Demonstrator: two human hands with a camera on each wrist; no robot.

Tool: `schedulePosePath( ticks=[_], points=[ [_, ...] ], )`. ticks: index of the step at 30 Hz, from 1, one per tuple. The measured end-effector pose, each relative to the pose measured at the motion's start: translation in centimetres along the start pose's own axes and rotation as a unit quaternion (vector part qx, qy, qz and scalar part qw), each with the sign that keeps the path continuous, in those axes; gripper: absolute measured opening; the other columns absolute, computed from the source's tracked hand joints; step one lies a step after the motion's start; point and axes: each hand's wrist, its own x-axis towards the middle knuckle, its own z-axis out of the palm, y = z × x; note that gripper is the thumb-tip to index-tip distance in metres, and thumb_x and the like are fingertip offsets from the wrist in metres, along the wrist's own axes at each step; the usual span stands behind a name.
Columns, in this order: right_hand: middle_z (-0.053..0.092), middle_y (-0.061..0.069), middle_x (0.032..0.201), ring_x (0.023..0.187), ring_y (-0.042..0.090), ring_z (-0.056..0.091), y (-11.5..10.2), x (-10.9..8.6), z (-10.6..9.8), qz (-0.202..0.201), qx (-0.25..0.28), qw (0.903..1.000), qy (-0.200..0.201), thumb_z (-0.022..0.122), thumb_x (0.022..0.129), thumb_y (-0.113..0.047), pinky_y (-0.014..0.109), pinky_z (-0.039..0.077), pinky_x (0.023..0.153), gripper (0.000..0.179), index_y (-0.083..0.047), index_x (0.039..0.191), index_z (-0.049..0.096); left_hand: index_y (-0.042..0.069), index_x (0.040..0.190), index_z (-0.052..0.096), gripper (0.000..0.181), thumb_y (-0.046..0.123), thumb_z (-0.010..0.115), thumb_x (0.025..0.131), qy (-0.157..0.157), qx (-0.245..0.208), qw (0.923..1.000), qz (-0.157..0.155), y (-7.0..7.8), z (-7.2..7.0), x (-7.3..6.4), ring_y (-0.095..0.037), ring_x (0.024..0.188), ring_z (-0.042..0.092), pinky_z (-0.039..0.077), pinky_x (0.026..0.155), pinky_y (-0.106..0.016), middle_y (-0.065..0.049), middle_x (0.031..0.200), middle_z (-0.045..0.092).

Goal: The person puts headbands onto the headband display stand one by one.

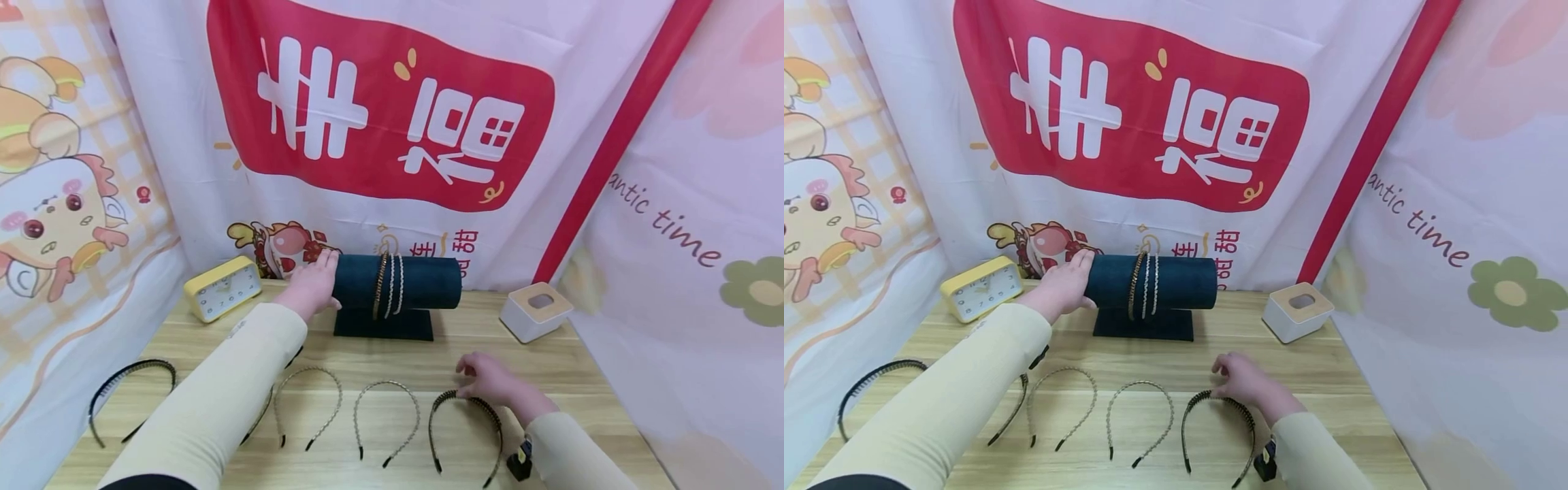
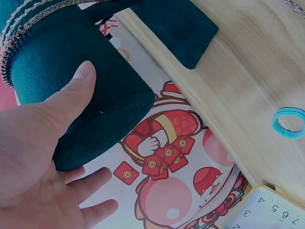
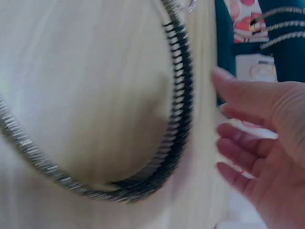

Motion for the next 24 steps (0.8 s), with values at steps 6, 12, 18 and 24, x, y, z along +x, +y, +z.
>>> schedulePosePath(
  ticks=[6,12,18,24],
  points=[
    [0.058,0.003,0.083,0.077,0.019,0.052,2.2,-1.6,1.6,0.038,0.051,0.9978,-0.017,0.085,0.074,-0.003,0.036,0.046,0.068,0.029,-0.006,0.090,0.061,0.000,0.157,0.008,0.114,0.041,0.082,0.080,-0.002,-0.004,1.0000,0.001,0.1,-0.1,-0.2,-0.045,0.131,0.041,0.032,0.103,-0.066,-0.023,0.161,0.012],
    [0.055,0.002,0.080,0.072,0.017,0.051,2.9,-2.1,2.0,0.027,0.068,0.9973,-0.002,0.076,0.080,0.003,0.031,0.044,0.062,0.021,-0.005,0.086,0.058,-0.001,0.156,0.011,0.111,0.040,0.082,0.081,0.005,-0.006,1.0000,0.004,0.1,-0.2,-0.4,-0.046,0.131,0.042,0.032,0.103,-0.066,-0.025,0.160,0.013],
    [0.059,0.011,0.078,0.069,0.020,0.055,3.6,-2.0,-0.1,0.000,0.170,0.9854,-0.007,0.061,0.082,0.014,0.028,0.047,0.057,0.014,0.005,0.089,0.052,-0.002,0.156,0.012,0.111,0.040,0.082,0.081,0.010,-0.009,0.9999,0.006,0.2,-0.3,-0.5,-0.046,0.130,0.043,0.031,0.104,-0.065,-0.025,0.160,0.014],
    [0.060,0.017,0.076,0.058,0.018,0.053,3.8,-2.2,-3.1,0.030,0.215,0.9758,-0.027,0.048,0.086,0.010,0.029,0.046,0.053,0.008,0.008,0.091,0.054,-0.002,0.155,0.011,0.110,0.039,0.082,0.081,0.009,-0.015,0.9998,0.007,0.2,-0.2,-0.5,-0.046,0.129,0.043,0.030,0.105,-0.065,-0.026,0.159,0.013]
  ],
)
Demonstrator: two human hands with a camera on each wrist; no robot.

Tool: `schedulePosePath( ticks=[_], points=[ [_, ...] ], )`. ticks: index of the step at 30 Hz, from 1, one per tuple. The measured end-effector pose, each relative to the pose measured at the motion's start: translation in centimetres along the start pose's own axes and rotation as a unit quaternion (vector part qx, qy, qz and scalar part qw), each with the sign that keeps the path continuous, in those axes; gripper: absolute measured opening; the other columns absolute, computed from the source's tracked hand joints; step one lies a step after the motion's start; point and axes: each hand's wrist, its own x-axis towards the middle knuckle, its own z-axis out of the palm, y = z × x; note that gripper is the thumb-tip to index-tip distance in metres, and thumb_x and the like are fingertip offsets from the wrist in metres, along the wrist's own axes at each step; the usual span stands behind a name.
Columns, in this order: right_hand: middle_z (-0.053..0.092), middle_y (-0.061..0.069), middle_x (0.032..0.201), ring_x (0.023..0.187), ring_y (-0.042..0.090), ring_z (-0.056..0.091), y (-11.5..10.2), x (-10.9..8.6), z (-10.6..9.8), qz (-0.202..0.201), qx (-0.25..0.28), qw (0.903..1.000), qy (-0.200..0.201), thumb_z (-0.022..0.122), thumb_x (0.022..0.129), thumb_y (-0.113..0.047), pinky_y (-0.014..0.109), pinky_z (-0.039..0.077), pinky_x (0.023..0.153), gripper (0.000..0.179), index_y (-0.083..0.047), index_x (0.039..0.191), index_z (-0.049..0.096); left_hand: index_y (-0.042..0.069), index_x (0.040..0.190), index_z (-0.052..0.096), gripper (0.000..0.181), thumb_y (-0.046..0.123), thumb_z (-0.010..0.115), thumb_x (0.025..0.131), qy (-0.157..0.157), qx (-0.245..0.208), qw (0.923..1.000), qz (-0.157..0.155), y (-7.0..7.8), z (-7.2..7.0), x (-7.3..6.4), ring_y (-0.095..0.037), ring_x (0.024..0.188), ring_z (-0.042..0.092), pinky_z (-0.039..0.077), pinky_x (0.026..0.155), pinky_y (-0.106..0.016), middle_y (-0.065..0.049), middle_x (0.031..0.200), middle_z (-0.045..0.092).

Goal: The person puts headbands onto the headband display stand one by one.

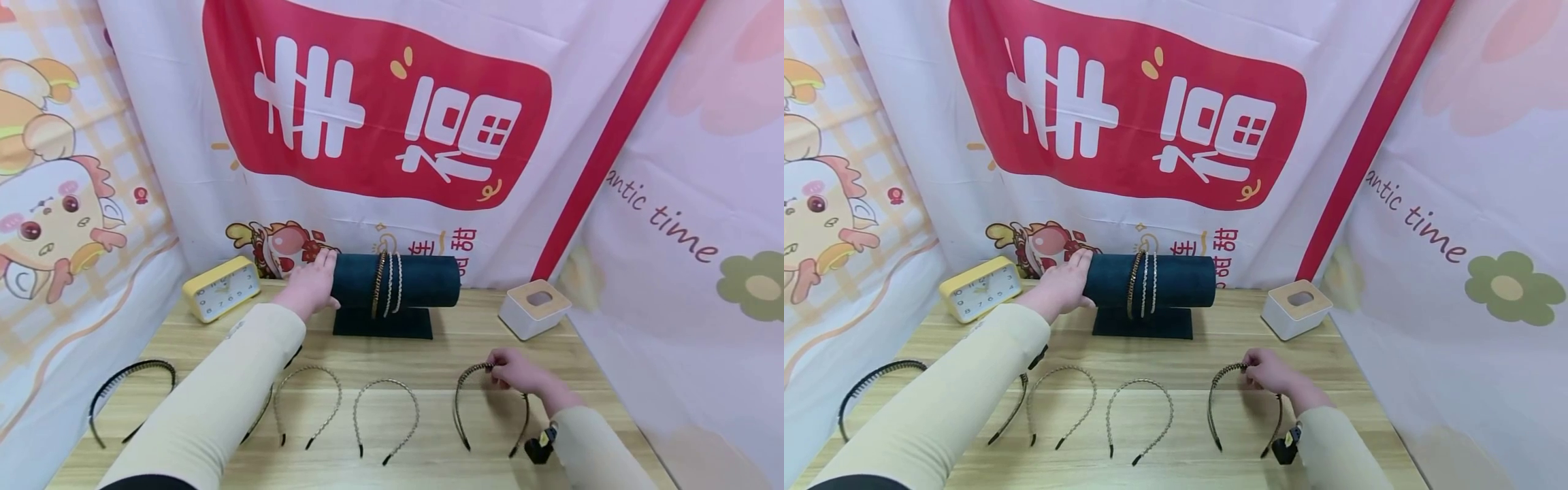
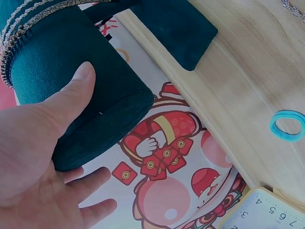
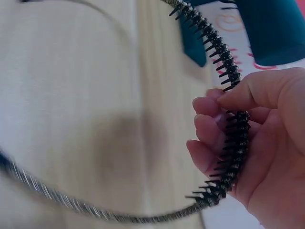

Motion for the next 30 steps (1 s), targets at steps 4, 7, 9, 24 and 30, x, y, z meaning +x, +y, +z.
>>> schedulePosePath(
  ticks=[4,7,9,24,30],
  points=[
    [0.059,0.017,0.074,0.052,0.017,0.050,-1.4,-0.5,-1.7,0.018,-0.004,0.9998,0.001,0.050,0.096,0.001,0.031,0.046,0.049,0.010,0.004,0.092,0.058,-0.001,0.156,0.010,0.111,0.040,0.082,0.081,-0.002,0.001,1.0000,-0.004,-0.1,0.2,0.2,-0.046,0.130,0.042,0.030,0.104,-0.066,-0.025,0.160,0.013],
    [0.059,0.015,0.072,0.049,0.016,0.051,-2.4,-0.7,-2.9,0.022,-0.025,0.9993,0.019,0.051,0.099,-0.003,0.034,0.047,0.047,0.010,0.002,0.094,0.059,0.000,0.156,0.010,0.112,0.040,0.082,0.080,-0.003,-0.002,1.0000,-0.006,-0.2,0.3,0.3,-0.046,0.131,0.042,0.030,0.105,-0.066,-0.025,0.160,0.013],
    [0.059,0.015,0.070,0.048,0.017,0.051,-2.8,-0.7,-3.6,0.022,-0.035,0.9985,0.035,0.051,0.099,-0.002,0.036,0.048,0.046,0.009,0.002,0.095,0.058,0.000,0.156,0.010,0.112,0.039,0.082,0.080,-0.003,-0.006,1.0000,-0.007,-0.2,0.3,0.4,-0.046,0.131,0.042,0.029,0.105,-0.066,-0.025,0.160,0.012],
    [0.052,0.007,0.063,0.050,0.012,0.049,-7.0,1.9,-7.5,0.024,0.079,0.9905,0.111,0.051,0.101,-0.007,0.029,0.047,0.050,0.017,0.005,0.089,0.053,0.000,0.156,0.008,0.112,0.039,0.082,0.081,-0.013,-0.007,0.9998,-0.013,-0.3,0.1,0.3,-0.046,0.132,0.040,0.028,0.106,-0.066,-0.024,0.161,0.009],
    [0.055,0.003,0.071,0.059,0.012,0.052,-8.8,3.2,-7.7,0.029,0.270,0.9518,0.143,0.046,0.106,-0.015,0.028,0.050,0.061,0.026,-0.005,0.085,0.058,0.000,0.156,0.009,0.112,0.039,0.082,0.081,-0.010,-0.004,0.9999,-0.009,-0.3,0.3,0.4,-0.046,0.130,0.042,0.030,0.105,-0.066,-0.024,0.161,0.010]
  ],
)
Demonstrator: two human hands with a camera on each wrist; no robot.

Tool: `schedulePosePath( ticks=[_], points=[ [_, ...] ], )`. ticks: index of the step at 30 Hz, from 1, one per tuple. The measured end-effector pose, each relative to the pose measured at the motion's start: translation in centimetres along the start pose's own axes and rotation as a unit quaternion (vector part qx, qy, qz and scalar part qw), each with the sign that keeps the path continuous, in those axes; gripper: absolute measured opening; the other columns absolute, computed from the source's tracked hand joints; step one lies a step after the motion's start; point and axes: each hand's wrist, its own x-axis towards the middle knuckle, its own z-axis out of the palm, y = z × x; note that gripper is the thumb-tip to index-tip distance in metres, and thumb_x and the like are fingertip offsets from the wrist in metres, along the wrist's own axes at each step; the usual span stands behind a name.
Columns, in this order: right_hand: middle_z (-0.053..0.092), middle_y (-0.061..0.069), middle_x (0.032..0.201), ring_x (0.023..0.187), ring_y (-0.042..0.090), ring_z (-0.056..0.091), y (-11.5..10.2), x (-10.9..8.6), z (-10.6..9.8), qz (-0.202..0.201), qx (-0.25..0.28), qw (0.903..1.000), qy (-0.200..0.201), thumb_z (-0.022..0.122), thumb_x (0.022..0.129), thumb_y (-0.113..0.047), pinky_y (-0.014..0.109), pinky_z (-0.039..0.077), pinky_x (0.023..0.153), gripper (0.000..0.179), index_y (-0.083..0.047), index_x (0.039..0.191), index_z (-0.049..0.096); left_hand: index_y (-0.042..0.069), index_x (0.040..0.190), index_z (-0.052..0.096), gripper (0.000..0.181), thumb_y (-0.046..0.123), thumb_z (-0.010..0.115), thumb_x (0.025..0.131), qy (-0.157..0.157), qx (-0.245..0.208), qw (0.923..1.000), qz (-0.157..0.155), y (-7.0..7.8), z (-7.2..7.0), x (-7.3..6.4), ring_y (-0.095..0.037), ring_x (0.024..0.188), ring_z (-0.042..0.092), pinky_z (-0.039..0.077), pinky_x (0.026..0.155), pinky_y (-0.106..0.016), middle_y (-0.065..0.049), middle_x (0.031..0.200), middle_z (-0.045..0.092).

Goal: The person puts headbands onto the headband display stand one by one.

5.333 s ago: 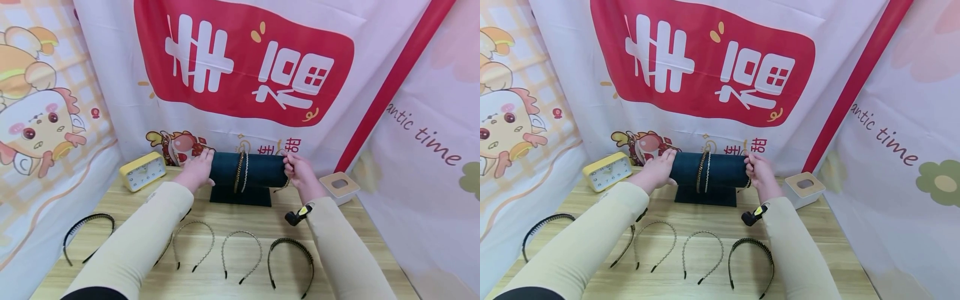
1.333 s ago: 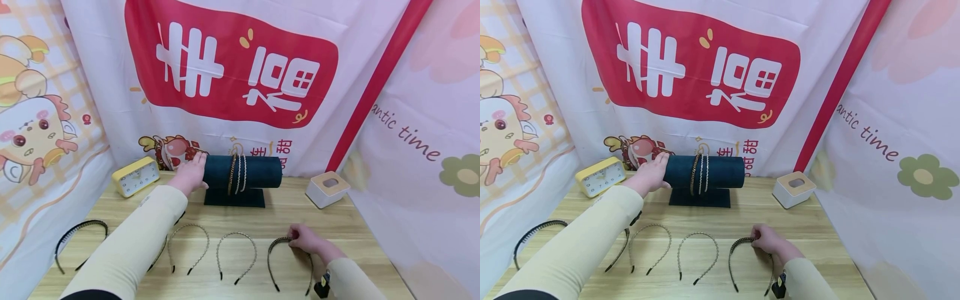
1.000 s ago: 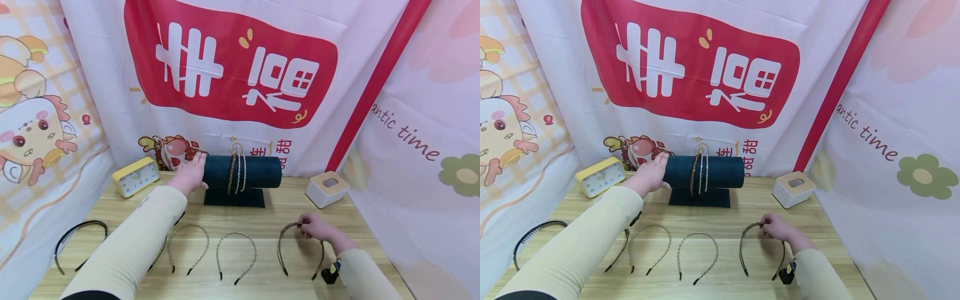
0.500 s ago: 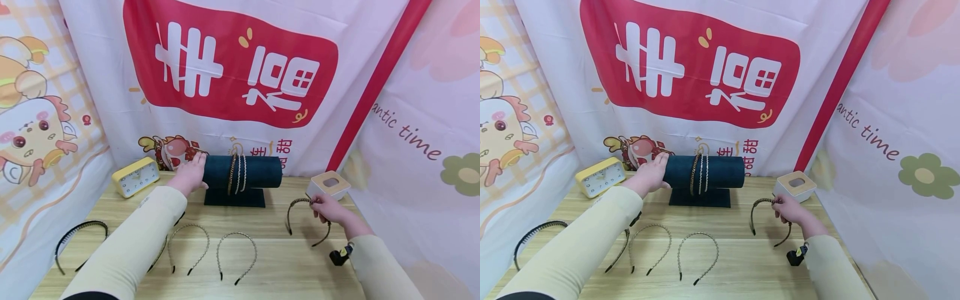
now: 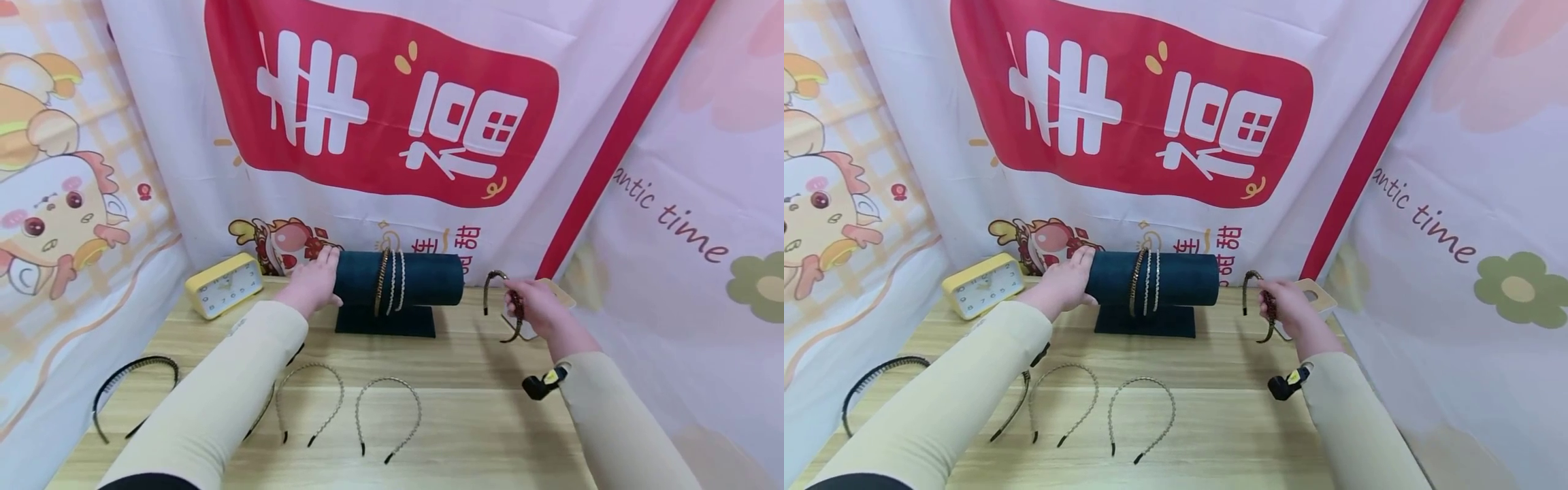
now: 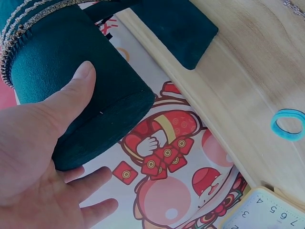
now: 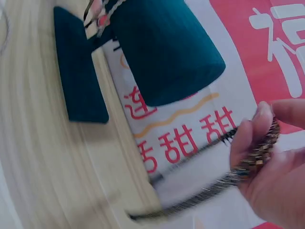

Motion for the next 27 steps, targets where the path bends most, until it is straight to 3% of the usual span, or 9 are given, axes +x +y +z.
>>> schedulePosePath(
  ticks=[4,9,22,27],
  points=[
    [0.059,0.004,0.079,0.067,0.013,0.054,-0.4,0.6,0.9,-0.004,0.100,0.9950,-0.008,0.040,0.108,-0.014,0.028,0.050,0.065,0.025,-0.006,0.093,0.059,0.000,0.156,0.009,0.112,0.039,0.082,0.081,-0.001,-0.001,1.0000,0.000,0.0,0.1,0.0,-0.045,0.131,0.042,0.030,0.104,-0.066,-0.023,0.161,0.010],
    [0.060,0.006,0.081,0.065,0.012,0.052,-0.5,1.4,2.4,-0.026,0.148,0.9886,0.012,0.041,0.108,-0.013,0.025,0.049,0.060,0.022,-0.006,0.099,0.060,0.001,0.157,0.009,0.113,0.041,0.082,0.080,0.000,0.001,1.0000,0.003,-0.2,0.2,0.2,-0.045,0.131,0.042,0.030,0.104,-0.066,-0.023,0.161,0.010],
    [0.057,0.003,0.075,0.058,0.010,0.045,-1.1,4.3,6.5,-0.030,0.170,0.9823,0.074,0.045,0.106,-0.014,0.020,0.040,0.051,0.013,-0.001,0.109,0.045,0.001,0.156,0.010,0.114,0.042,0.082,0.079,0.001,0.002,1.0000,-0.001,-0.3,0.3,0.5,-0.045,0.130,0.043,0.030,0.104,-0.067,-0.023,0.161,0.012],
    [0.057,0.003,0.074,0.057,0.009,0.045,-1.4,5.2,8.1,-0.035,0.153,0.9840,0.084,0.045,0.106,-0.013,0.018,0.040,0.050,0.024,0.007,0.120,0.047,0.001,0.156,0.010,0.113,0.043,0.082,0.080,0.000,0.003,1.0000,-0.003,-0.2,0.4,0.5,-0.044,0.131,0.043,0.030,0.104,-0.067,-0.022,0.161,0.012]
  ],
)
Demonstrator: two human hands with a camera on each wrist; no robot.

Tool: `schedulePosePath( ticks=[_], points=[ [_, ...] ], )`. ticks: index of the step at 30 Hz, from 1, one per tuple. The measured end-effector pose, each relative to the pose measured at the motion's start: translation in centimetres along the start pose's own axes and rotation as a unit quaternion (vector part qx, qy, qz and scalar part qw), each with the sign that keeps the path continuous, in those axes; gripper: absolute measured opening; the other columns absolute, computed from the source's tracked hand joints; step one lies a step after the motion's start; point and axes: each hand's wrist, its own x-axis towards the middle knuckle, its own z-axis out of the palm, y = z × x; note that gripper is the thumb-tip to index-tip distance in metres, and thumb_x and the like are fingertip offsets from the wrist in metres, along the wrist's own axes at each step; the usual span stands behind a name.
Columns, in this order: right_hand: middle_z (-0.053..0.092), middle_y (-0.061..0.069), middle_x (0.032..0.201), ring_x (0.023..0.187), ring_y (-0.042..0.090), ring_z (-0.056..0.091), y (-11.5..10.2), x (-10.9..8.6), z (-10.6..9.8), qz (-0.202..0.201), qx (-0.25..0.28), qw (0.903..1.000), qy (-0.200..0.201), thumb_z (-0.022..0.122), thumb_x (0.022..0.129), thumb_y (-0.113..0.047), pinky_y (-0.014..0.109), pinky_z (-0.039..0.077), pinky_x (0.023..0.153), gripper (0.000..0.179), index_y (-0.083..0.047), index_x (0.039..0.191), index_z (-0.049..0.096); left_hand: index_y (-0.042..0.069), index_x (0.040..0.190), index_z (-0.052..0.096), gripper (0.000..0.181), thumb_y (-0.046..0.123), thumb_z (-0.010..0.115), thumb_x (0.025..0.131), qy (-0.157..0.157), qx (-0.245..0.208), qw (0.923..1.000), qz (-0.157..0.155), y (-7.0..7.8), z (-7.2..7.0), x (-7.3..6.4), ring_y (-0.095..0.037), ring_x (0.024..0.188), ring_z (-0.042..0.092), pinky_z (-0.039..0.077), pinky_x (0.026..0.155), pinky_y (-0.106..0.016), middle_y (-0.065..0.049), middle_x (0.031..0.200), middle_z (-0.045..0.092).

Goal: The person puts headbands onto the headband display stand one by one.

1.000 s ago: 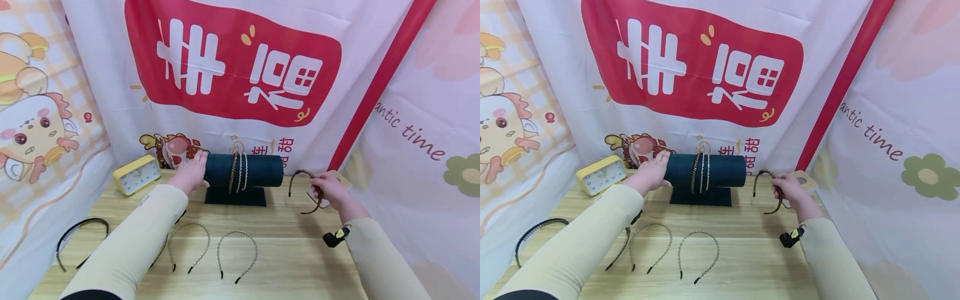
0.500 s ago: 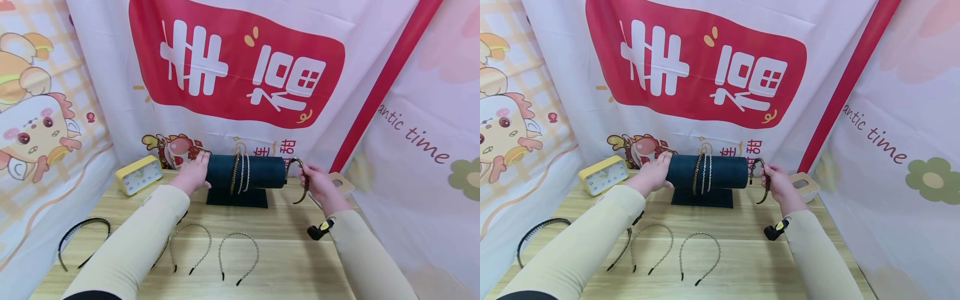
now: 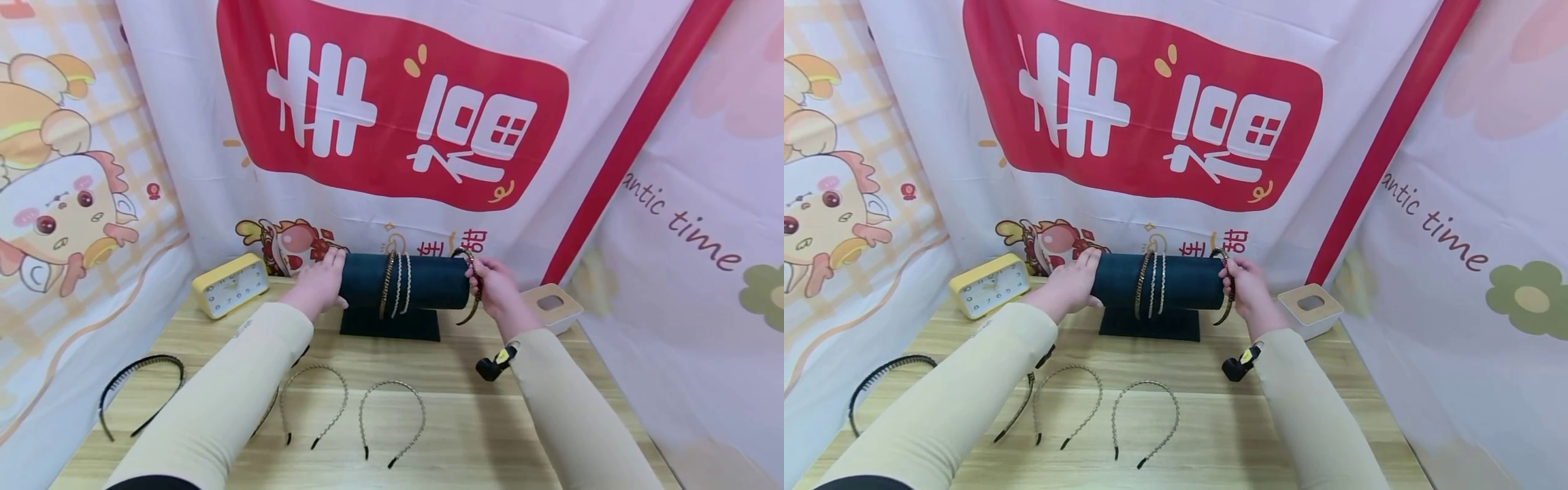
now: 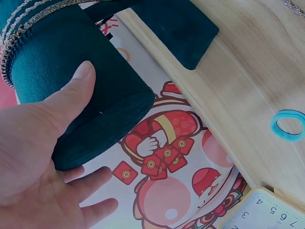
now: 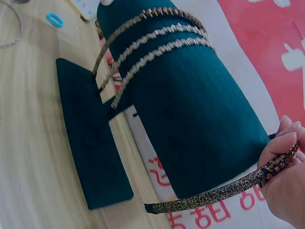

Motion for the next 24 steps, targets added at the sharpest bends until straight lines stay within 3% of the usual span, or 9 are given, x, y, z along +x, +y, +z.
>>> schedulePosePath(
  ticks=[5,10,14,17,24],
  points=[
    [0.058,0.005,0.081,0.062,0.009,0.052,-0.1,-0.1,1.4,-0.002,-0.076,0.9966,0.030,0.052,0.104,-0.020,0.018,0.050,0.056,0.038,0.007,0.132,0.051,0.003,0.157,0.009,0.113,0.043,0.081,0.080,-0.003,-0.005,1.0000,-0.003,0.0,0.1,0.1,-0.044,0.131,0.042,0.029,0.104,-0.068,-0.022,0.161,0.011],
    [0.059,0.011,0.100,0.080,0.015,0.059,-0.4,-0.4,2.1,-0.012,-0.153,0.9868,0.053,0.061,0.100,-0.020,0.027,0.055,0.080,0.038,0.001,0.132,0.058,0.002,0.157,0.009,0.114,0.043,0.082,0.079,-0.001,-0.006,1.0000,-0.005,0.0,-0.1,0.0,-0.044,0.131,0.042,0.029,0.104,-0.068,-0.022,0.161,0.010],
    [0.059,0.013,0.111,0.094,0.022,0.056,-0.7,-0.6,2.5,-0.026,-0.231,0.9707,0.061,0.068,0.095,-0.014,0.035,0.049,0.091,0.040,0.000,0.131,0.058,0.002,0.157,0.010,0.113,0.041,0.082,0.079,0.001,-0.012,0.9999,-0.002,0.1,-0.2,-0.3,-0.044,0.130,0.043,0.029,0.105,-0.067,-0.022,0.161,0.011],
    [0.059,0.015,0.112,0.098,0.027,0.053,-0.8,-0.7,2.6,-0.030,-0.291,0.9539,0.069,0.070,0.094,-0.014,0.037,0.047,0.090,0.036,-0.001,0.126,0.059,0.002,0.156,0.010,0.113,0.041,0.082,0.079,0.001,-0.012,0.9999,-0.002,0.1,-0.3,-0.5,-0.044,0.130,0.044,0.030,0.105,-0.067,-0.023,0.161,0.012],
    [0.058,0.015,0.103,0.094,0.029,0.052,-0.8,-0.7,3.1,-0.055,-0.373,0.9224,0.085,0.071,0.093,-0.015,0.038,0.048,0.082,0.026,0.000,0.113,0.062,0.002,0.156,0.011,0.112,0.041,0.082,0.080,0.003,-0.015,0.9999,0.004,0.1,-0.3,-0.4,-0.043,0.129,0.045,0.030,0.106,-0.065,-0.022,0.161,0.013]
  ],
)
